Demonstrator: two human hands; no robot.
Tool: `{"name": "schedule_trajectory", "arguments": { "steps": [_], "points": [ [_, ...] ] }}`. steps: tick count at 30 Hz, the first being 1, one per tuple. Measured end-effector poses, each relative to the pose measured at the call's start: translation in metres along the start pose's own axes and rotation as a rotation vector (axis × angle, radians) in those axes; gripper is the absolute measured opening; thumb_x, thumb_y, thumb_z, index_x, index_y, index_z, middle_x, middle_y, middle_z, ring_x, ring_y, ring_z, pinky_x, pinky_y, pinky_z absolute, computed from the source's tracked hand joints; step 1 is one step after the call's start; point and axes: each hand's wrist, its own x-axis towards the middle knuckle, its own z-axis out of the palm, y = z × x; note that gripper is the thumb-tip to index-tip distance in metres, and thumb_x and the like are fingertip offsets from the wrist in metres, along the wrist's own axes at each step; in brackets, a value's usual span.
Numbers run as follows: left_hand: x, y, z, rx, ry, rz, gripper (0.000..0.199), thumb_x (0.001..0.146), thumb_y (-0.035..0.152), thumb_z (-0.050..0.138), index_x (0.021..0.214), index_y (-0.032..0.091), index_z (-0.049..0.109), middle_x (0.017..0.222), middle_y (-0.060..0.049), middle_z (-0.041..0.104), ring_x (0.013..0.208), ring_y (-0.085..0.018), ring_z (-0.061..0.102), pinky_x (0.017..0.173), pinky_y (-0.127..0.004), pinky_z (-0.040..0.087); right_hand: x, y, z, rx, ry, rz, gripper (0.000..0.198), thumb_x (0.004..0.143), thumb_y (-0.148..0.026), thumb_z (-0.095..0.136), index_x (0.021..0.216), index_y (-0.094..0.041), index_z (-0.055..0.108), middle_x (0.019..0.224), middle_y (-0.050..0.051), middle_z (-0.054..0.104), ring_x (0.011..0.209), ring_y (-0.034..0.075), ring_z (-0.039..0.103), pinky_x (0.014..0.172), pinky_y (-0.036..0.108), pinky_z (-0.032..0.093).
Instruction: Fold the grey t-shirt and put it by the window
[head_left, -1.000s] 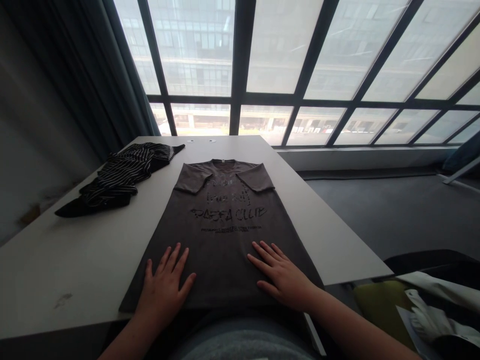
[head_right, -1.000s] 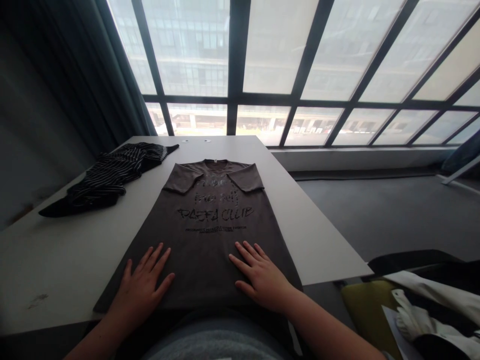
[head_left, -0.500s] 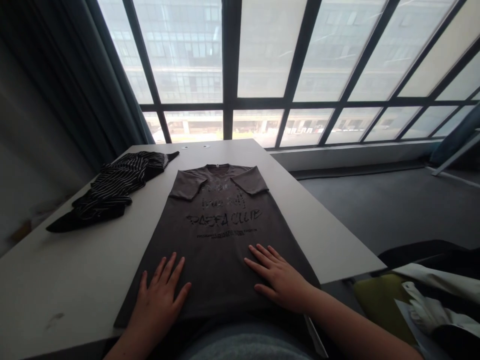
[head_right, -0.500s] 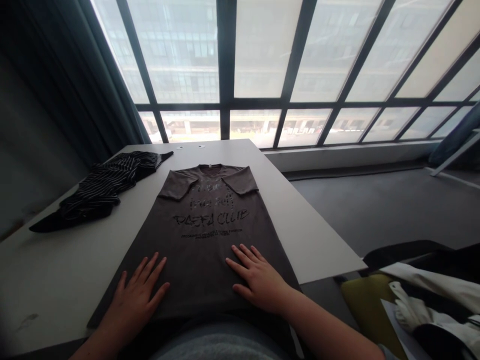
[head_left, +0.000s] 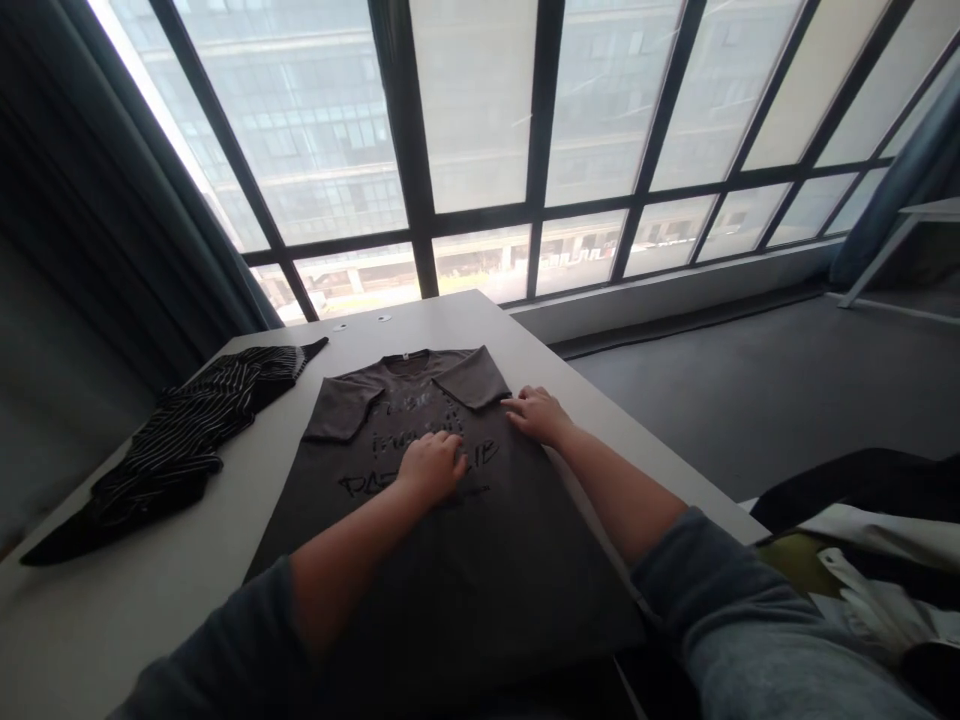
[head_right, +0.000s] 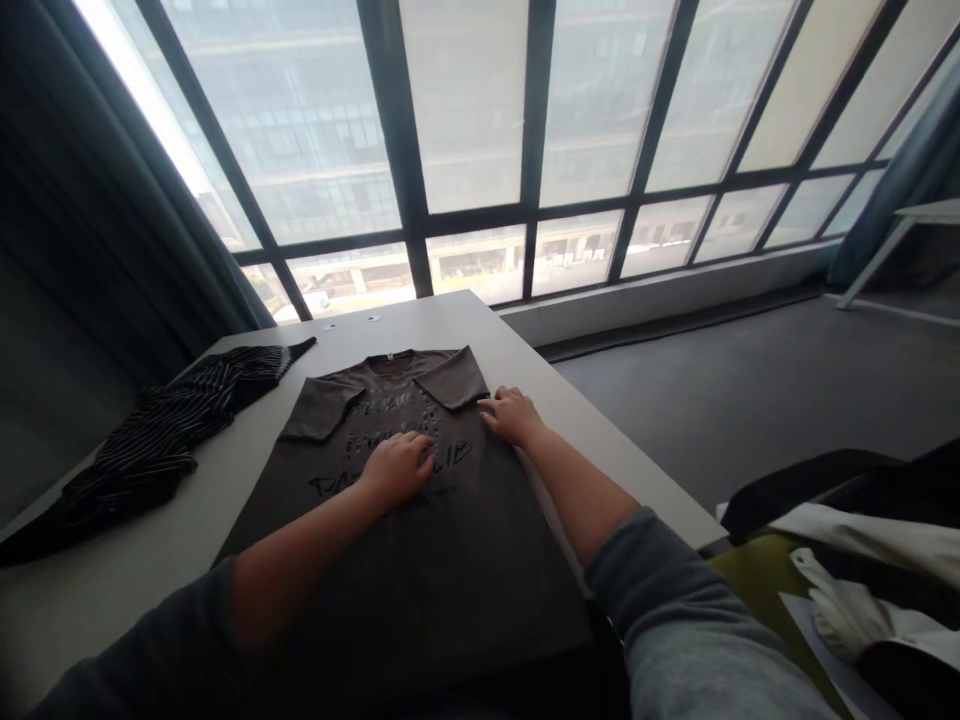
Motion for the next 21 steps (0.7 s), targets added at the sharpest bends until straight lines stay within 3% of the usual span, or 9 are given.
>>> {"name": "schedule_trajectory", "arguments": {
  "steps": [4,7,11,16,21],
  "points": [
    [0.093,0.021,0.027,0.011,0.058,-0.056,0.043,0.099,0.04,0.06,0.137,0.022,0.066,0.136,-0.013,0.066,0.125,-0.03,0.06,0.103,-0.039,0.049,0.018,0.008,0.017,-0.037,-0.029,0.035,0.049,0.107,-0.049,0.048,0.15,-0.033,0.063,0.138,0.014,0.059,0.128,0.032,0.052,0.106,0.043,0.044],
    [0.13,0.023,0.043,0.001,0.086,-0.103,0.047,0.097,0.044,0.063,0.139,0.023,0.065,0.138,-0.014,0.064,0.128,-0.033,0.058,0.103,-0.043,0.048,0.02,0.01,0.024,-0.027,-0.006,0.044,0.05,0.107,-0.051,0.046,0.15,-0.032,0.062,0.137,0.014,0.059,0.127,0.032,0.052,0.105,0.043,0.044],
    [0.145,0.016,0.058,-0.024,0.114,-0.158,0.03,0.101,0.037,0.055,0.123,0.024,0.071,0.129,-0.012,0.068,0.123,-0.032,0.06,0.101,-0.043,0.048,0.021,0.012,0.027,-0.015,-0.007,0.042,0.051,0.109,-0.05,0.041,0.152,-0.031,0.06,0.138,0.014,0.059,0.126,0.032,0.052,0.104,0.043,0.044],
    [0.145,0.006,0.063,-0.065,0.133,-0.195,0.029,0.104,0.03,0.048,0.122,0.023,0.069,0.127,-0.01,0.07,0.117,-0.028,0.065,0.097,-0.039,0.049,0.022,0.013,0.025,-0.043,-0.032,0.093,0.051,0.109,-0.049,0.036,0.148,-0.031,0.063,0.139,0.015,0.058,0.127,0.034,0.052,0.104,0.047,0.045],
    [0.145,0.001,0.06,-0.086,0.135,-0.188,0.025,0.104,0.033,0.051,0.116,0.023,0.07,0.123,-0.009,0.072,0.113,-0.027,0.068,0.092,-0.036,0.051,0.021,0.02,0.019,-0.042,-0.065,0.13,0.051,0.109,-0.052,0.036,0.154,-0.039,0.057,0.141,0.014,0.056,0.128,0.034,0.051,0.105,0.05,0.044]
  ]
}}
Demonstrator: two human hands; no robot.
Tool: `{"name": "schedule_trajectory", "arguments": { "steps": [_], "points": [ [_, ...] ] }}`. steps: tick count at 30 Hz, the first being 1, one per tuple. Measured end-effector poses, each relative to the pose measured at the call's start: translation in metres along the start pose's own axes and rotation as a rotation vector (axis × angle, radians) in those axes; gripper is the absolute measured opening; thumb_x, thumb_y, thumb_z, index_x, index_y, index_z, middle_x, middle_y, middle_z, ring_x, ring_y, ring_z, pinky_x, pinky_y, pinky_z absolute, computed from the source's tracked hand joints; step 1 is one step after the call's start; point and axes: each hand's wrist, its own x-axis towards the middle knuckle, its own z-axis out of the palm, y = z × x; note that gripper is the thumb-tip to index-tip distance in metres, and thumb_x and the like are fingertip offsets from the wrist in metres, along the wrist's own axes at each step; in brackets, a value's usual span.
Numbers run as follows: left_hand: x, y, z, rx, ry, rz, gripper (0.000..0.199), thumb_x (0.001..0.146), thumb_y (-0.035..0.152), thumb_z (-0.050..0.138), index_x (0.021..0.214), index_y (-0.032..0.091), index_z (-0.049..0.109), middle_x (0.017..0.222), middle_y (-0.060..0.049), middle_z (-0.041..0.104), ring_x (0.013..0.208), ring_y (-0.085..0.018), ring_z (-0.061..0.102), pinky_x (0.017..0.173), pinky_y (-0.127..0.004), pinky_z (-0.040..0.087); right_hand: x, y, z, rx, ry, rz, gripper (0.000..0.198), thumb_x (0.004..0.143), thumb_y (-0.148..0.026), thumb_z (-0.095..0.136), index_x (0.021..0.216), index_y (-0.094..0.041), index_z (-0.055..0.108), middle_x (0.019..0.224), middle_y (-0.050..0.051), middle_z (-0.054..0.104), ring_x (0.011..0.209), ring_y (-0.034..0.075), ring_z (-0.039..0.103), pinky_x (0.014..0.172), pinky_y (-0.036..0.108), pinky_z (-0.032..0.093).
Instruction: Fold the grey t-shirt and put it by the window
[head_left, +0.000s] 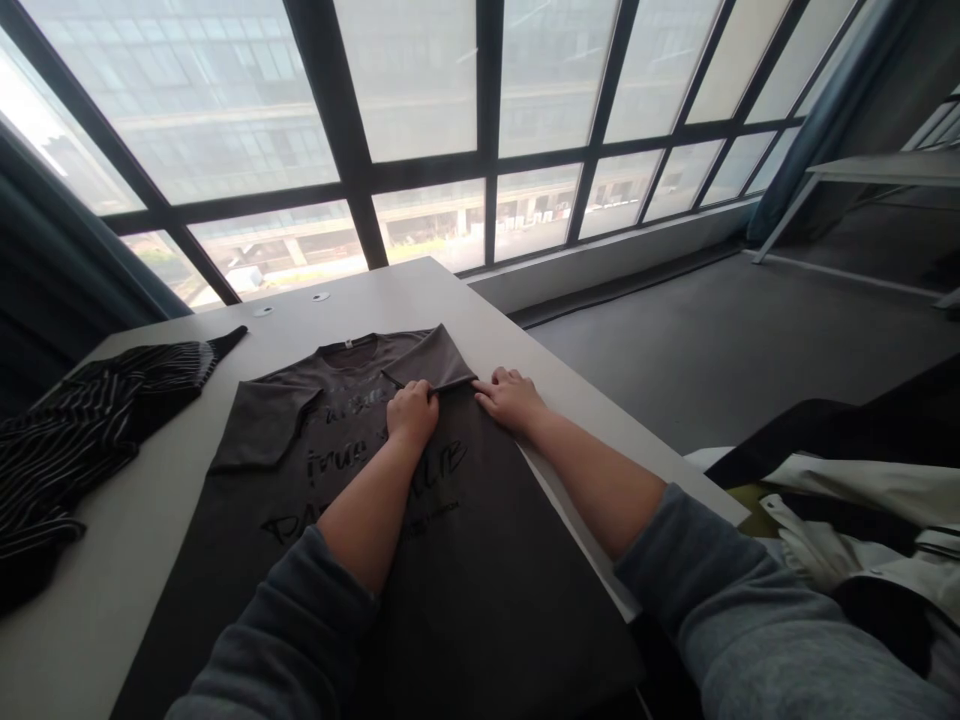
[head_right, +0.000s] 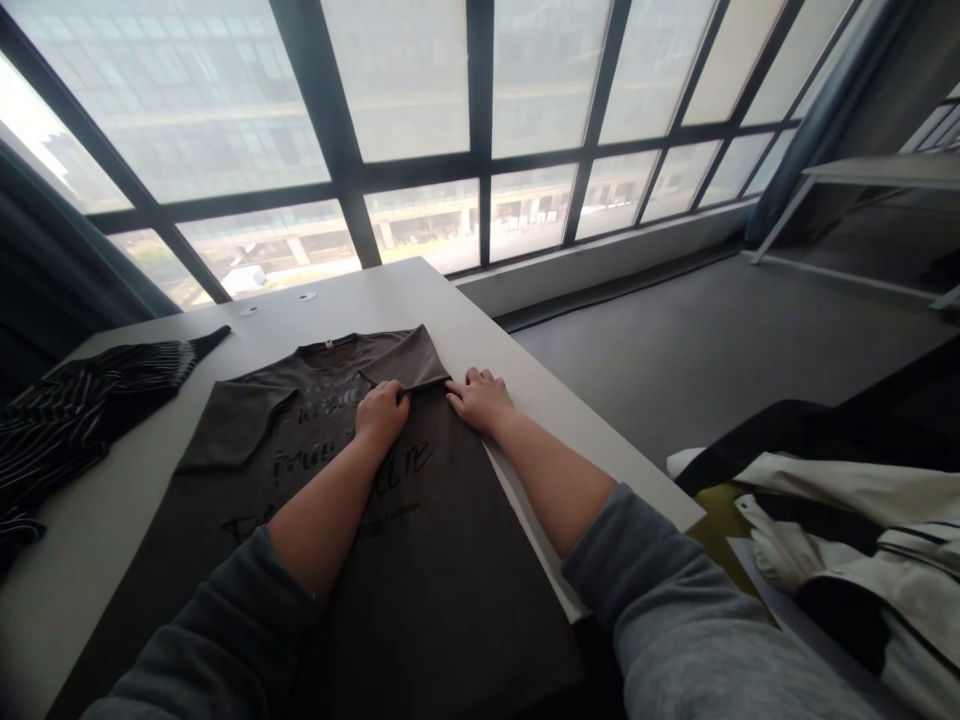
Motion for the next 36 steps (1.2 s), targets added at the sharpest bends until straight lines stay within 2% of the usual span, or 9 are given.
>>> {"name": "schedule_trajectory", "arguments": {
  "steps": [6,10,12,15,19,23,28,33,36],
  "points": [
    [-0.002,0.001,-0.002,-0.007,-0.01,0.038,0.024,0.102,0.033,0.054,0.114,0.022,0.072,0.123,-0.009,0.072,0.114,-0.029,0.067,0.092,-0.039,0.052,0.0,0.0,-0.001,-0.027,-0.018,0.081,0.051,0.108,-0.055,0.038,0.153,-0.042,0.057,0.143,0.014,0.054,0.129,0.035,0.05,0.105,0.051,0.043],
    [-0.006,0.002,-0.005,-0.005,-0.01,0.059,0.024,0.1,0.032,0.057,0.115,0.023,0.074,0.127,-0.01,0.071,0.121,-0.031,0.063,0.097,-0.044,0.05,0.0,0.001,-0.001,-0.026,-0.024,0.072,0.051,0.108,-0.056,0.04,0.154,-0.04,0.057,0.141,0.014,0.055,0.127,0.033,0.051,0.105,0.047,0.043],
    [-0.008,0.003,-0.008,0.0,-0.004,0.078,0.027,0.1,0.04,0.059,0.114,0.022,0.075,0.128,-0.011,0.071,0.124,-0.033,0.061,0.1,-0.046,0.049,0.0,0.003,-0.002,-0.033,0.004,0.035,0.049,0.108,-0.054,0.043,0.151,-0.038,0.062,0.138,0.013,0.057,0.125,0.032,0.051,0.105,0.043,0.042],
    [-0.009,0.005,-0.012,0.012,0.005,0.095,0.041,0.105,0.051,0.049,0.108,0.022,0.078,0.125,-0.012,0.072,0.122,-0.034,0.062,0.102,-0.049,0.047,0.0,0.006,-0.004,-0.05,0.054,-0.002,0.045,0.108,-0.051,0.047,0.143,-0.036,0.07,0.135,0.013,0.06,0.124,0.031,0.051,0.105,0.04,0.041],
    [-0.007,0.003,-0.01,0.012,-0.016,0.049,0.044,0.108,0.039,0.039,0.11,0.022,0.08,0.128,-0.011,0.073,0.118,-0.031,0.065,0.103,-0.048,0.048,-0.001,0.006,-0.007,-0.042,0.042,0.002,0.044,0.107,-0.051,0.049,0.141,-0.035,0.072,0.13,0.012,0.063,0.121,0.03,0.053,0.104,0.038,0.042],
    [-0.004,-0.003,0.0,0.008,-0.045,0.012,0.043,0.103,0.037,0.047,0.137,0.023,0.07,0.154,-0.011,0.06,0.137,-0.031,0.056,0.11,-0.047,0.047,-0.001,0.006,-0.011,-0.046,0.018,0.002,0.042,0.107,-0.046,0.05,0.14,-0.035,0.073,0.126,0.011,0.067,0.119,0.028,0.055,0.103,0.036,0.043],
    [0.0,-0.005,0.01,-0.028,-0.147,-0.103,0.064,0.105,0.048,0.037,0.161,0.017,0.047,0.176,-0.014,0.026,0.163,-0.032,0.023,0.13,-0.049,0.026,-0.008,0.006,-0.026,-0.084,-0.028,-0.033,0.041,0.106,-0.043,0.049,0.134,-0.033,0.077,0.125,0.011,0.068,0.116,0.029,0.056,0.101,0.036,0.044],
    [0.001,-0.004,0.015,-0.042,-0.17,-0.13,0.075,0.104,0.057,0.032,0.166,0.015,0.038,0.176,-0.015,0.023,0.164,-0.035,0.02,0.132,-0.053,0.016,-0.02,0.0,-0.04,-0.139,-0.1,-0.043,0.041,0.106,-0.046,0.05,0.124,-0.027,0.082,0.125,0.014,0.068,0.119,0.033,0.054,0.102,0.039,0.044],
    [0.001,-0.004,0.016,-0.032,-0.18,-0.127,0.076,0.104,0.058,0.031,0.167,0.015,0.035,0.177,-0.016,0.021,0.164,-0.035,0.019,0.132,-0.055,0.015,-0.024,-0.009,-0.039,-0.144,-0.045,-0.074,0.046,0.105,-0.047,0.052,0.138,-0.023,0.073,0.131,0.016,0.064,0.124,0.033,0.052,0.106,0.039,0.042]
  ]
}}
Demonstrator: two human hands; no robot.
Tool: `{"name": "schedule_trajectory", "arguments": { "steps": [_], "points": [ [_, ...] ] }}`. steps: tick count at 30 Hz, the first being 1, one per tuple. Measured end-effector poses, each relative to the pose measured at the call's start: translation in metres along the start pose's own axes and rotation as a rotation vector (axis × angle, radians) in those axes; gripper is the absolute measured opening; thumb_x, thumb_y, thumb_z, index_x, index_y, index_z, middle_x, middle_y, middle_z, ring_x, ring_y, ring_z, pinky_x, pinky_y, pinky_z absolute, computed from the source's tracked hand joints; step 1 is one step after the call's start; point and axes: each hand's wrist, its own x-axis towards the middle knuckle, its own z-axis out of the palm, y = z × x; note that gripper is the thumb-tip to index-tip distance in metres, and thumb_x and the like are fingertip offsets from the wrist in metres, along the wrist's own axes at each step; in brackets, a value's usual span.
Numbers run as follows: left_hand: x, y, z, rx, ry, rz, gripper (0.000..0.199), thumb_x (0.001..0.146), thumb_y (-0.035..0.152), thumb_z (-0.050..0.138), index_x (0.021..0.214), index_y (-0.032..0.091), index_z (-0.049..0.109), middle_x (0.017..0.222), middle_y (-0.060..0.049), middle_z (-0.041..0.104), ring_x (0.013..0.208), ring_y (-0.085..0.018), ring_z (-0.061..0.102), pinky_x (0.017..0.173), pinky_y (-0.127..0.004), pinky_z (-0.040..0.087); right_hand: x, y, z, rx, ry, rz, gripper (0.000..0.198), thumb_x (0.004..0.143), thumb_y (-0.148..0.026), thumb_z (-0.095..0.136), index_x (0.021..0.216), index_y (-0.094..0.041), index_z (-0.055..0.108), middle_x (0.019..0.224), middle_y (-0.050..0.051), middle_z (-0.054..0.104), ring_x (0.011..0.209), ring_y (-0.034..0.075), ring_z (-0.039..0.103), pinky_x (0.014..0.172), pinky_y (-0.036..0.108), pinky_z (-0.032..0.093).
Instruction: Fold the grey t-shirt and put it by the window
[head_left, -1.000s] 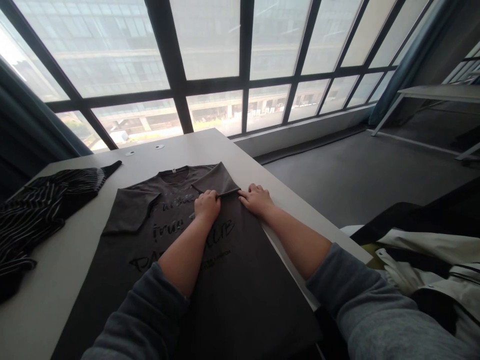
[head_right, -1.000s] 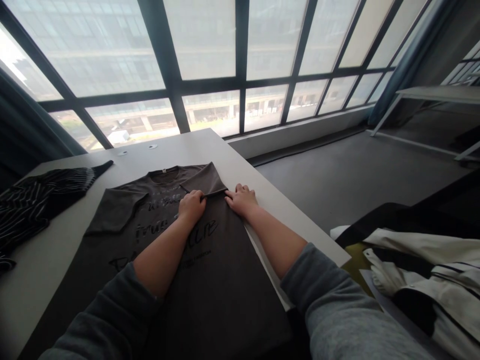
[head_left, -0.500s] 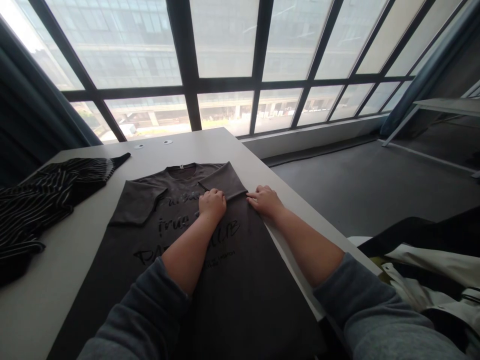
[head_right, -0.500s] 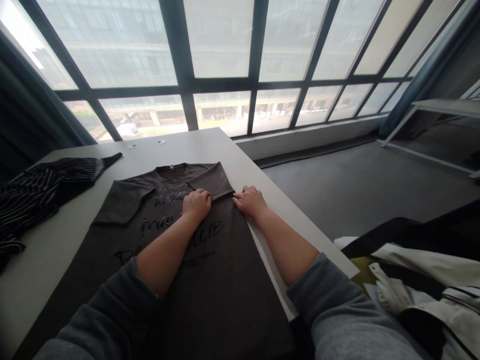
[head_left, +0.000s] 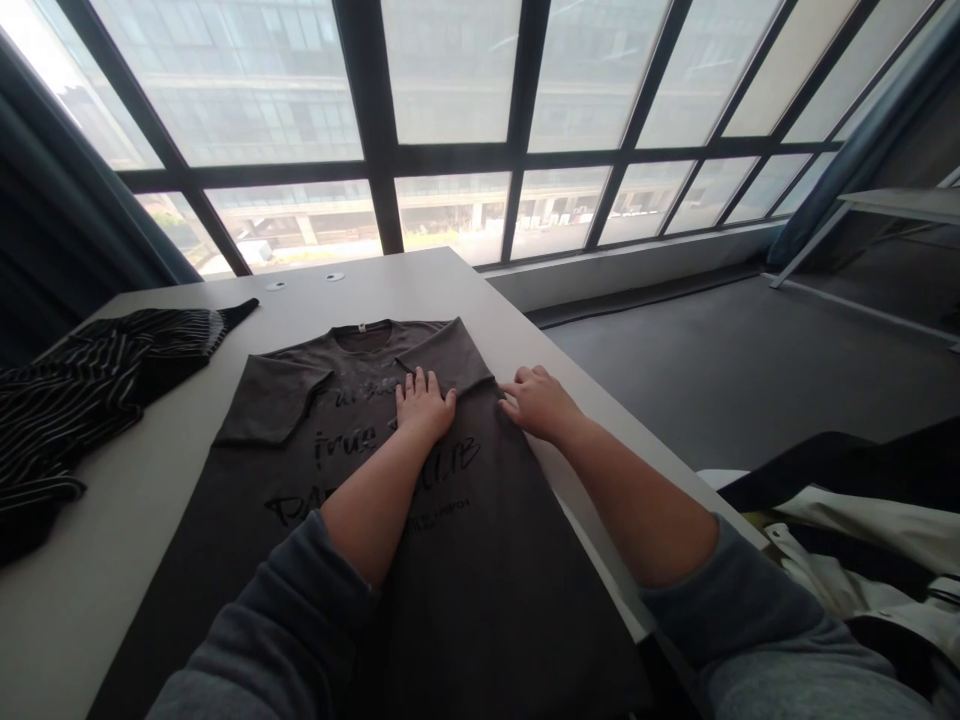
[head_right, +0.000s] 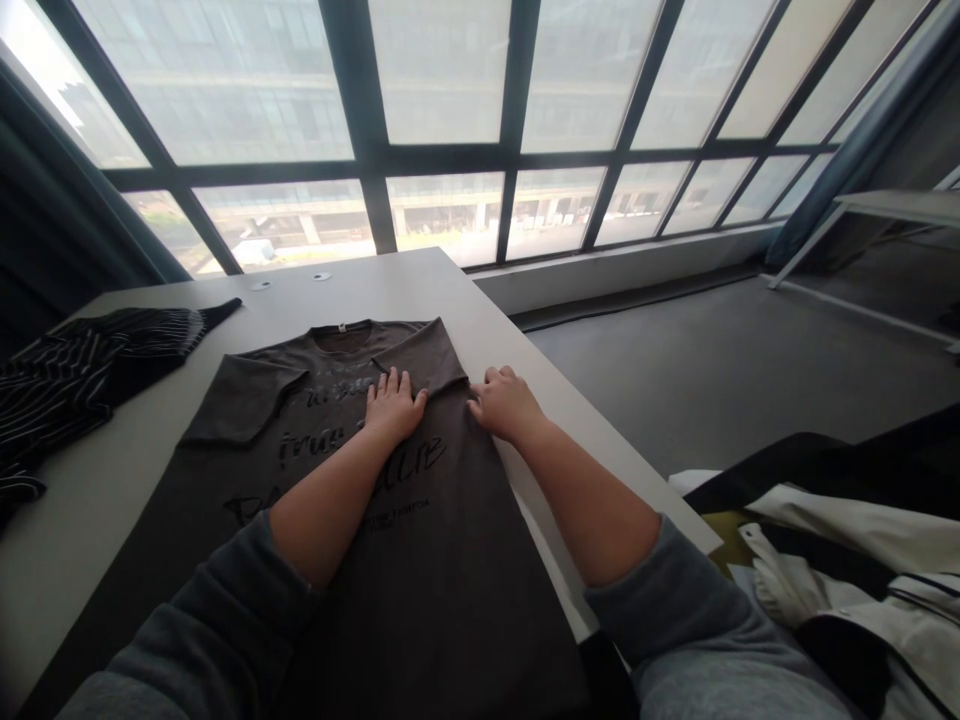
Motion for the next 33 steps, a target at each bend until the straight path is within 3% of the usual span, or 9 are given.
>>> {"name": "schedule_trajectory", "arguments": {
  "steps": [3,5,11,16,19,25,33],
  "points": [
    [-0.001,0.001,-0.001,0.01,-0.02,-0.007,0.077,0.104,0.058,0.03,0.168,0.015,0.034,0.177,-0.015,0.019,0.164,-0.035,0.017,0.132,-0.058,0.013,0.004,-0.006,0.007,0.014,-0.015,-0.007,0.06,0.106,-0.052,0.051,0.158,-0.023,0.054,0.138,0.018,0.061,0.127,0.034,0.052,0.108,0.04,0.042],
    [-0.001,0.001,-0.003,0.015,-0.028,-0.01,0.077,0.104,0.058,0.029,0.168,0.016,0.034,0.177,-0.015,0.018,0.164,-0.035,0.016,0.132,-0.058,0.012,0.007,-0.007,0.012,0.011,-0.074,0.011,0.063,0.106,-0.056,0.049,0.16,-0.024,0.052,0.14,0.019,0.06,0.129,0.036,0.053,0.108,0.042,0.043],
    [-0.002,0.002,-0.006,0.02,-0.053,-0.016,0.079,0.103,0.059,0.028,0.169,0.015,0.032,0.178,-0.014,0.016,0.165,-0.034,0.014,0.132,-0.06,0.01,-0.002,0.0,-0.002,0.006,-0.212,-0.016,0.054,0.104,-0.05,0.053,0.153,-0.026,0.062,0.135,0.017,0.068,0.124,0.035,0.062,0.1,0.04,0.05],
    [0.0,0.002,-0.004,0.012,-0.049,-0.018,0.077,0.103,0.06,0.028,0.169,0.02,0.033,0.178,-0.012,0.016,0.165,-0.034,0.013,0.131,-0.064,0.009,-0.032,-0.014,-0.033,-0.011,-0.39,-0.151,0.038,0.102,-0.043,0.055,0.119,-0.023,0.083,0.117,0.014,0.077,0.108,0.032,0.072,0.089,0.038,0.053],
    [0.001,0.001,-0.002,0.021,-0.038,-0.016,0.078,0.103,0.061,0.028,0.169,0.019,0.033,0.178,-0.012,0.016,0.165,-0.035,0.013,0.131,-0.065,0.009,-0.041,-0.022,-0.043,-0.017,-0.421,-0.208,0.039,0.102,-0.044,0.055,0.104,-0.021,0.086,0.109,0.015,0.079,0.101,0.031,0.073,0.086,0.037,0.053],
    [0.002,0.0,0.001,0.032,-0.025,-0.018,0.078,0.103,0.063,0.026,0.169,0.022,0.033,0.178,-0.012,0.017,0.165,-0.035,0.013,0.131,-0.065,0.01,-0.025,-0.011,-0.035,0.003,-0.266,-0.172,0.035,0.101,-0.041,0.056,0.107,-0.02,0.084,0.114,0.014,0.078,0.107,0.03,0.072,0.087,0.034,0.053],
    [-0.002,0.003,-0.003,0.054,-0.011,-0.016,0.082,0.103,0.067,0.022,0.17,0.019,0.029,0.178,-0.014,0.014,0.165,-0.036,0.015,0.131,-0.064,0.012,-0.006,-0.003,-0.014,0.063,-0.427,-0.162,0.037,0.101,-0.041,0.057,0.114,-0.019,0.083,0.112,0.014,0.079,0.104,0.029,0.074,0.083,0.032,0.052]
  ]
}}
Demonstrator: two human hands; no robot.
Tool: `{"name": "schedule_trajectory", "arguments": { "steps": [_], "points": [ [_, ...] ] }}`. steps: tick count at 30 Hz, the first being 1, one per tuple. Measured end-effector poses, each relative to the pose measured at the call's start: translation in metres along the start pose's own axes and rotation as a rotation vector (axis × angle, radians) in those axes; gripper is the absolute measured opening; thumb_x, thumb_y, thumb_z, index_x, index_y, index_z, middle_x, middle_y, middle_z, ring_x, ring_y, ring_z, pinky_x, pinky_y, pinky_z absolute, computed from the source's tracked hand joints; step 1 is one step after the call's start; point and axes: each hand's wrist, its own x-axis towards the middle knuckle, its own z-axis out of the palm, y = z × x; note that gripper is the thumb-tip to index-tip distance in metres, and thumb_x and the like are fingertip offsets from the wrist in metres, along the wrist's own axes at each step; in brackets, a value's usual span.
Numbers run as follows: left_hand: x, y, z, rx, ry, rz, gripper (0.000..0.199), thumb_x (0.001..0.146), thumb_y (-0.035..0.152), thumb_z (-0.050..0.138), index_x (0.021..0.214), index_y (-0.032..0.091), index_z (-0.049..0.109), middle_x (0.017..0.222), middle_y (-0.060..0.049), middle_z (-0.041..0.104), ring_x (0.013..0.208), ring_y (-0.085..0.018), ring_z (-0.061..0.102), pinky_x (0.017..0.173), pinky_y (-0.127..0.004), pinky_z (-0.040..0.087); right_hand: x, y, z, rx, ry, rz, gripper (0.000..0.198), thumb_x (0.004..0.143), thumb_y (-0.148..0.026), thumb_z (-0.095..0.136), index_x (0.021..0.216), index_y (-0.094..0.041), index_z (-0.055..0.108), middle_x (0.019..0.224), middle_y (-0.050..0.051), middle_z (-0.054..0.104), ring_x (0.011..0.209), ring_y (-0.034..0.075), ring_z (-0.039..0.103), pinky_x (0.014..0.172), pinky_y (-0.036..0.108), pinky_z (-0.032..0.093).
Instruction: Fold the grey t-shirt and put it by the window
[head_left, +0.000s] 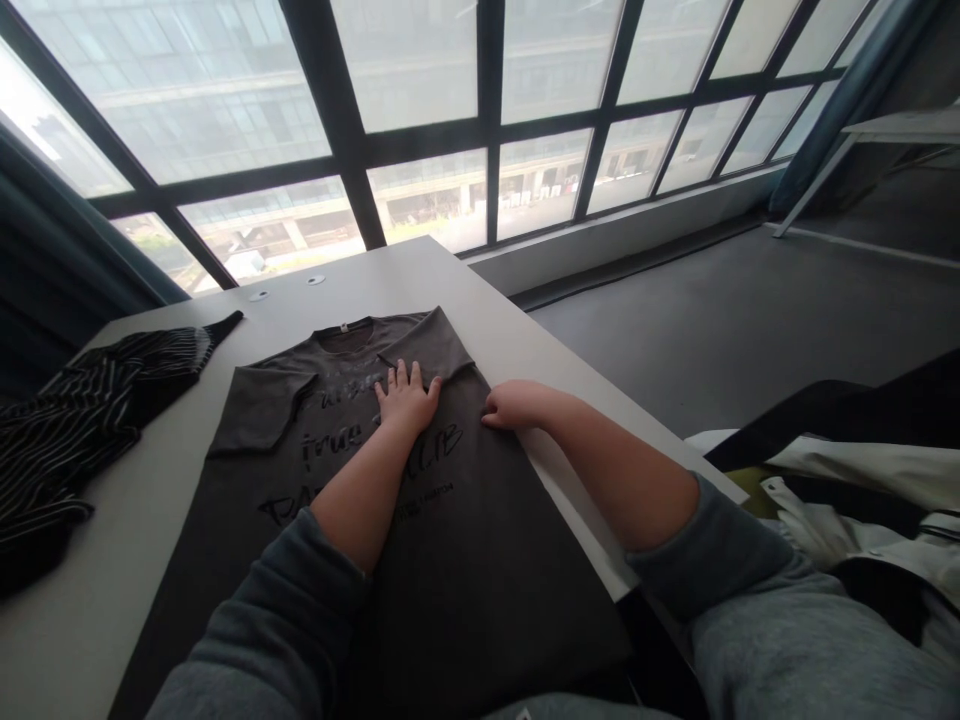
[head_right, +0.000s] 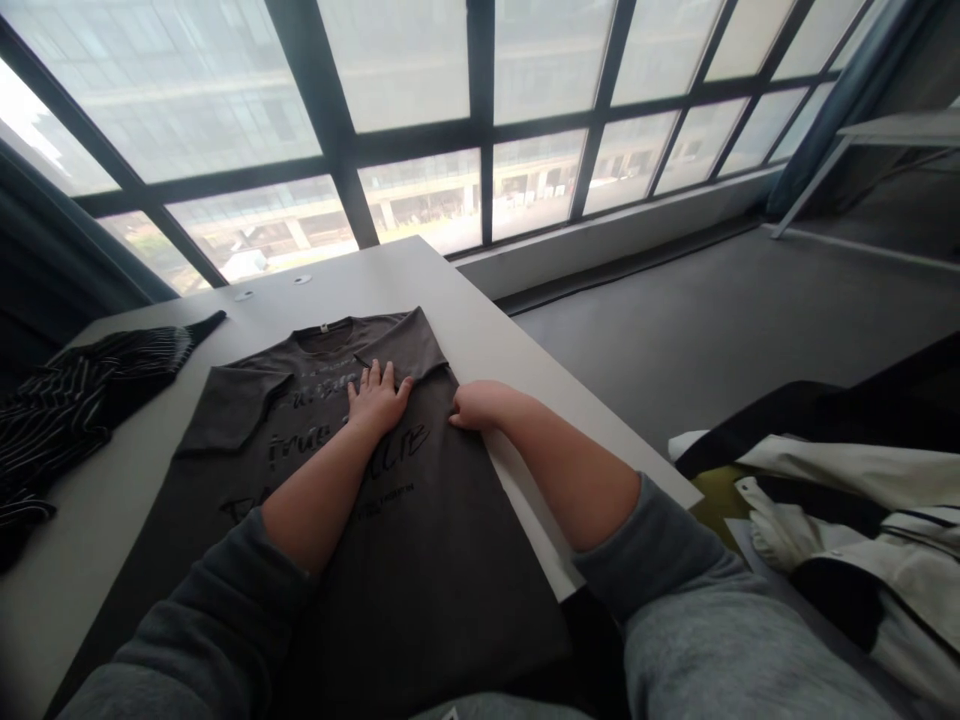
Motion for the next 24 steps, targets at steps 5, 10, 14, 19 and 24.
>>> {"name": "schedule_trajectory", "arguments": {
  "steps": [5,10,14,19,24],
  "points": [
    [-0.022,-0.001,-0.003,0.041,-0.021,0.053,0.081,0.104,0.065,0.028,0.171,0.019,0.026,0.178,-0.013,0.014,0.165,-0.034,0.015,0.132,-0.056,0.014,0.007,0.007,0.004,0.06,-0.001,-0.006,0.038,0.101,-0.045,0.057,0.106,-0.019,0.084,0.097,0.011,0.08,0.09,0.025,0.075,0.08,0.03,0.052],
    [-0.1,-0.04,-0.009,0.091,-0.07,0.258,0.074,0.107,0.057,0.037,0.171,0.02,0.027,0.178,-0.009,0.017,0.165,-0.028,0.014,0.134,-0.049,0.015,0.011,0.009,0.007,0.086,0.007,-0.002,0.038,0.1,-0.046,0.059,0.102,-0.018,0.085,0.087,0.011,0.079,0.081,0.024,0.075,0.079,0.03,0.052],
    [-0.195,-0.101,-0.022,0.125,-0.087,0.363,0.066,0.106,0.05,0.042,0.169,0.031,0.033,0.176,0.0,0.022,0.164,-0.024,0.019,0.135,-0.047,0.019,0.013,0.008,0.01,0.073,0.008,0.001,0.039,0.1,-0.045,0.058,0.104,-0.017,0.085,0.09,0.012,0.08,0.086,0.026,0.076,0.081,0.031,0.052],
    [-0.306,-0.189,-0.027,0.161,-0.044,0.335,0.065,0.102,0.047,0.047,0.165,0.044,0.035,0.171,0.007,0.031,0.159,-0.023,0.034,0.131,-0.045,0.033,0.013,0.007,0.014,0.062,0.045,0.007,0.038,0.1,-0.043,0.057,0.105,-0.018,0.085,0.105,0.013,0.08,0.096,0.027,0.075,0.082,0.031,0.051],
    [-0.377,-0.256,-0.02,0.169,0.106,0.089,0.063,0.099,0.048,0.043,0.161,0.042,0.046,0.169,0.007,0.035,0.155,-0.027,0.042,0.126,-0.045,0.042,0.01,0.005,0.014,0.049,0.013,0.011,0.038,0.102,-0.042,0.056,0.103,-0.015,0.083,0.1,0.015,0.079,0.094,0.029,0.074,0.08,0.033,0.05]
  ]
}}
